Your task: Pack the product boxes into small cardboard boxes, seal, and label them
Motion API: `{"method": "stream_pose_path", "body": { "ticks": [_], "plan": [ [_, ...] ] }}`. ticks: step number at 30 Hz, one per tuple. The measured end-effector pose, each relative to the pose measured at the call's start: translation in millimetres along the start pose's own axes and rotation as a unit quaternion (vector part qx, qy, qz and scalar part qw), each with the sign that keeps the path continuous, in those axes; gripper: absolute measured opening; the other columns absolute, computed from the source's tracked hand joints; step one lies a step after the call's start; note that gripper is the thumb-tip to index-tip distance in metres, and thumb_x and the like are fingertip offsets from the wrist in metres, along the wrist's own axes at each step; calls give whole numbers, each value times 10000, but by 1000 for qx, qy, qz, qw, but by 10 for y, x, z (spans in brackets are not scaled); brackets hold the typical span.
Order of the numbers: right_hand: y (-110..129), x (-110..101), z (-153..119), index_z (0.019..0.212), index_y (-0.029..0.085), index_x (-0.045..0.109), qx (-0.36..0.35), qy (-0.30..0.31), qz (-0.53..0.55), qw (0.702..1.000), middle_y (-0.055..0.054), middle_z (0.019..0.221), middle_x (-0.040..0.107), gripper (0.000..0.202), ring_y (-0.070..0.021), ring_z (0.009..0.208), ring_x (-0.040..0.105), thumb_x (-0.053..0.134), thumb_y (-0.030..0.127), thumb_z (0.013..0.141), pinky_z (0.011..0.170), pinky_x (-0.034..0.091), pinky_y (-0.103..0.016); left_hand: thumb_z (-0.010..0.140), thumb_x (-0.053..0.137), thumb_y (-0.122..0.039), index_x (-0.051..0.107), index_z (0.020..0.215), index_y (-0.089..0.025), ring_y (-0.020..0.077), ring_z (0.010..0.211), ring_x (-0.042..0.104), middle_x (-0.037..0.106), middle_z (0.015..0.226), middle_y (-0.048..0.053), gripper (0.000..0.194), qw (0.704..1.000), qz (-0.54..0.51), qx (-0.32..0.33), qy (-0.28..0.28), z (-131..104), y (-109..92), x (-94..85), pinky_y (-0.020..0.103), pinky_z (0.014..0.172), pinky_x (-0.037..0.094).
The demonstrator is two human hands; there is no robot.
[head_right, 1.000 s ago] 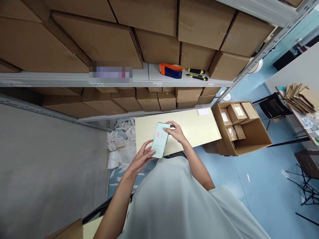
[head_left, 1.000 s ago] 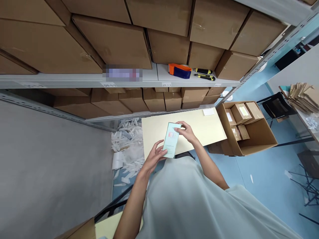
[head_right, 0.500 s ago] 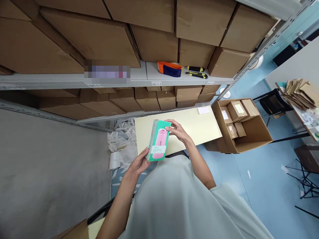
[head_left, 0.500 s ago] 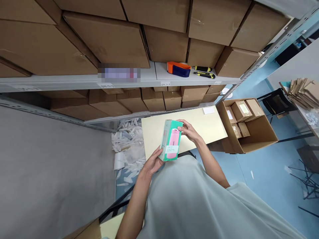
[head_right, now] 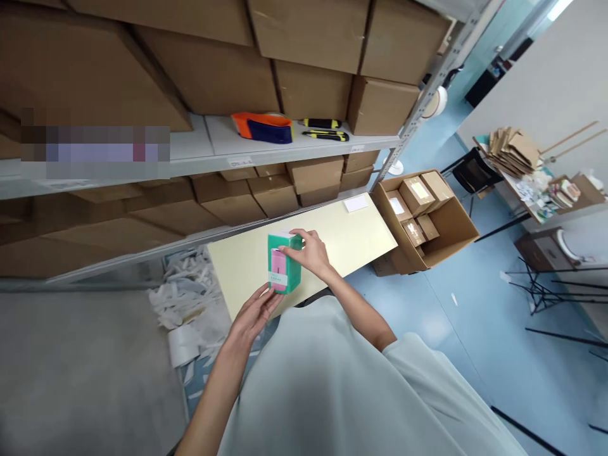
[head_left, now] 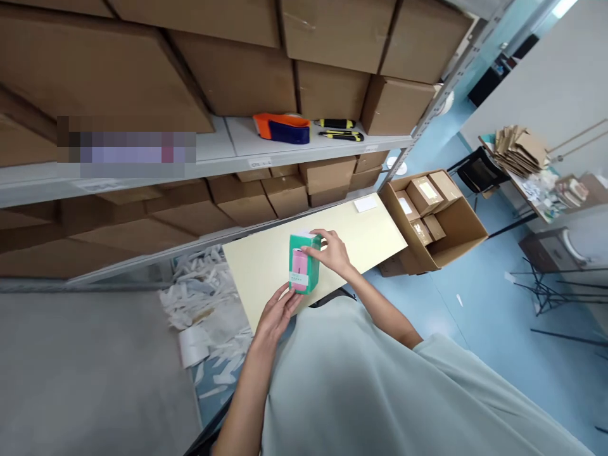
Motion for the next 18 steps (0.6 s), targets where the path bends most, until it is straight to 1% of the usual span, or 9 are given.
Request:
{"method": "stream_pose_path", "body": {
  "ticks": [4,6,7,9,10,12,14,16,18],
  "plan": [
    [69,-250,-114,1517,364,731,7,-25,-81,996,-70,1374,642,618,-245,1149,744,904,642,993,1156,617,-440,930,841,-19,752,1236,-205,177,967,888,893,1053,57,368,999,36,-8,6,86,25,125,269,1025,708],
    [95,-366,-190,1552,375,710,-2,-40,-104,994,-77,1433,624,645,-253,1173,747,882,672,1006,1135,625,-429,960,793,-10,747,1227,-200,156,928,876,882,1038,50,331,999,48,-19,9,125,36,231,249,1006,702],
    [113,-412,-235,1562,382,705,-10,-45,-112,993,-79,1466,613,651,-254,1179,751,878,677,1008,1122,631,-421,992,766,-27,740,1213,-195,153,917,870,874,1030,55,278,998,52,-28,10,141,45,295,250,998,702],
    [172,-487,-341,1557,391,714,-36,-55,-126,990,-83,1530,594,636,-262,1223,754,880,669,1010,1111,636,-405,1085,705,-138,722,1183,-181,176,936,868,855,1038,93,108,997,57,-52,17,170,73,448,288,990,709],
    [218,-515,-404,1543,385,728,-52,-59,-134,988,-89,1560,589,617,-273,1269,748,883,656,1011,1123,632,-406,1129,666,-219,714,1172,-173,199,963,869,846,1055,123,79,996,56,-64,23,184,86,536,319,988,713],
    [347,-541,-554,1502,354,762,-97,-59,-155,981,-114,1617,590,558,-307,1393,710,887,613,1024,1182,608,-432,1175,584,-345,709,1163,-162,243,1013,864,830,1088,166,222,995,47,-74,38,218,88,716,367,972,718],
    [498,-522,-745,1449,320,794,-150,-47,-173,972,-142,1667,605,483,-344,1518,645,888,556,1039,1255,565,-486,1162,565,-358,724,1175,-174,246,1023,845,828,1105,147,244,996,34,-49,59,269,14,895,358,933,711],
    [613,-472,-967,1387,319,822,-197,-28,-176,964,-141,1693,633,400,-373,1617,576,897,506,1041,1316,515,-546,1121,600,-375,747,1174,-203,236,1005,821,833,1086,100,232,995,36,7,92,321,-133,1062,331,890,694],
    [645,-398,-1182,1310,356,849,-227,-3,-158,961,-107,1667,689,294,-381,1660,549,896,466,1042,1355,479,-593,1086,641,-519,764,1132,-212,255,956,800,835,1030,87,334,986,75,53,139,354,-286,1221,348,854,681]
  ]
}}
Point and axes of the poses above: each hand's wrist, its own z-axis towards the middle knuckle, its own x-axis out of the palm, y = z × x, the point moved 10 cm from there along z, towards the middle knuckle
